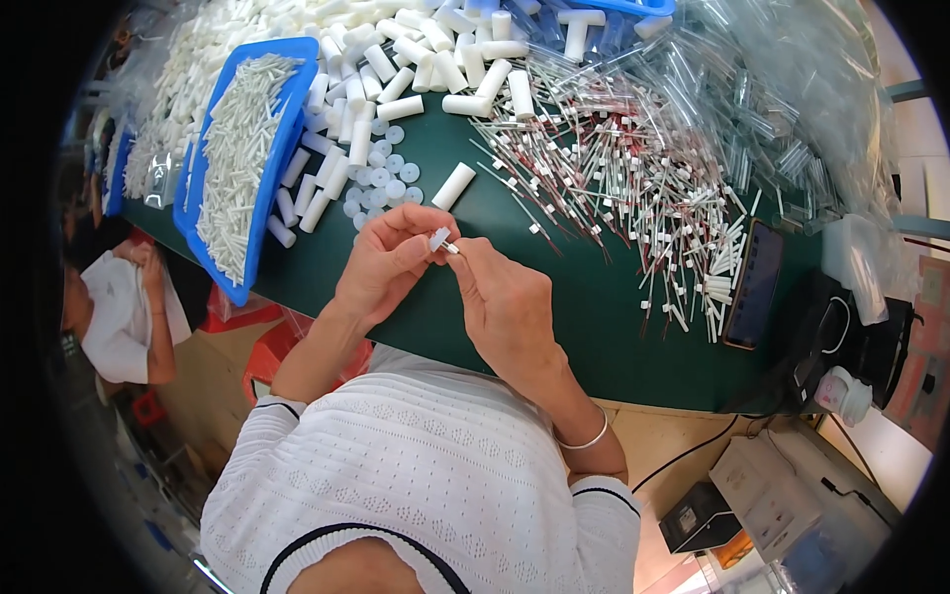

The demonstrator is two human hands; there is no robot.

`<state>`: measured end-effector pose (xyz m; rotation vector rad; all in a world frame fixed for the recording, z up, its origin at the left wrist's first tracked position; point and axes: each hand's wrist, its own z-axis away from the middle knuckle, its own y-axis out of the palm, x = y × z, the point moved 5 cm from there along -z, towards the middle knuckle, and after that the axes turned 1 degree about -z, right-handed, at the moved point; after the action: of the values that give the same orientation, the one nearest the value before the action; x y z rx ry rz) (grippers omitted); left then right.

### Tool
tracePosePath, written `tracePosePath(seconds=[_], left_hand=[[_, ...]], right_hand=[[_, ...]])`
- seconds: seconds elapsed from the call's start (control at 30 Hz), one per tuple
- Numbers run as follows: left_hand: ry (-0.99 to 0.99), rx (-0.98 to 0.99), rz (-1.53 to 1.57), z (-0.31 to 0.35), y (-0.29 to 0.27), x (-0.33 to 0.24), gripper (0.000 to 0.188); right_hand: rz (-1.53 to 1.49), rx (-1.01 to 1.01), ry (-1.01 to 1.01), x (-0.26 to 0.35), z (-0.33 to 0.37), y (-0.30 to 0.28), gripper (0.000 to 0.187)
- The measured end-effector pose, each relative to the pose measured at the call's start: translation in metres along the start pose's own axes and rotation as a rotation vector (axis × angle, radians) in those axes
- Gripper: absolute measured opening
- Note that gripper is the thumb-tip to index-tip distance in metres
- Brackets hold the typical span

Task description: The person assembles small white plastic components by hand on a worktable.

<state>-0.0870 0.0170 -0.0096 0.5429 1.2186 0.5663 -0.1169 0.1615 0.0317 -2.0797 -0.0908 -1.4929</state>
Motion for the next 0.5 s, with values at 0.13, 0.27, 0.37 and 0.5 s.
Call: tracePosePath(seconds=[0.13,0.27,0.37,0.5], left_hand=[[0.203,0.033,-0.185,0.006,0.002,0.0,0.021],[0.195,0.085,-0.145,0.014,0.008,-0.008,0.018],[0.386,0.061,-0.582,0.022,0.011,-0.022,0.021],[0.502,0.152,-1.141,0.034,0.033,-0.079,0.029]], right_hand=[[0.085,-0.053,-0.142,0.005,-0.001,0.005,0.007],[-0.299,0.125,0.172,-0.01,0.008,0.018,0.013],[-0.611,0.269,0.272,-0.014,0.005,0.019,0.027],[-0.888,0.323,0.256,-0.018,0.003,0.018,0.03]])
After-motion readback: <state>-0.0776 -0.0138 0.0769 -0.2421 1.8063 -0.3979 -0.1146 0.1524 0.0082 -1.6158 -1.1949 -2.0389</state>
